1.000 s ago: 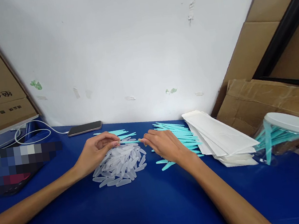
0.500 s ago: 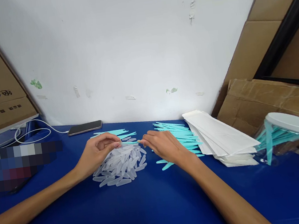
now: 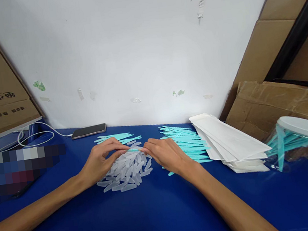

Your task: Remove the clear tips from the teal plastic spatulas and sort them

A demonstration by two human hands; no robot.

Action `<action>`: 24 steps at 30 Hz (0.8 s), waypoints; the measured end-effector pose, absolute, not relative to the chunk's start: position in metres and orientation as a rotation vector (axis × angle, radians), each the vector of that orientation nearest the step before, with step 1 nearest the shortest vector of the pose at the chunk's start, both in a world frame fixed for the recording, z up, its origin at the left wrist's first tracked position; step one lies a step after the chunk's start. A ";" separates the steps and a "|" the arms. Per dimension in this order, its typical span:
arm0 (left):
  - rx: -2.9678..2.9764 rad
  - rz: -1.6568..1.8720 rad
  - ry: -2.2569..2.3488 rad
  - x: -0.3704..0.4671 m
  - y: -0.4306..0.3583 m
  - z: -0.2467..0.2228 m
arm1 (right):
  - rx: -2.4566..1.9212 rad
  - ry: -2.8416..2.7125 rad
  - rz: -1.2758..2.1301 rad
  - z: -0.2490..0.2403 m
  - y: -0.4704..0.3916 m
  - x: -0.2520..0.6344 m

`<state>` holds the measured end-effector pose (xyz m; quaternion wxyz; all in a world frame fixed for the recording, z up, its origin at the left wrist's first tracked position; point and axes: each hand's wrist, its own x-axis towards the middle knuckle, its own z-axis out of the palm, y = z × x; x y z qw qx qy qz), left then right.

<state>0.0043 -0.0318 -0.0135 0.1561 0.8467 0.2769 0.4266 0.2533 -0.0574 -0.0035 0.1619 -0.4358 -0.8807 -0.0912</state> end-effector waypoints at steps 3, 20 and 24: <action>2.481 1.251 0.777 0.004 -0.033 -0.014 | -1.228 -2.504 -0.301 -0.005 -0.057 0.252; 2.727 0.816 1.315 -0.031 0.016 -0.019 | -1.677 -2.212 -0.618 0.014 -0.043 0.301; 2.698 0.690 1.406 -0.035 0.021 -0.021 | -1.793 -2.248 -0.618 0.012 -0.036 0.313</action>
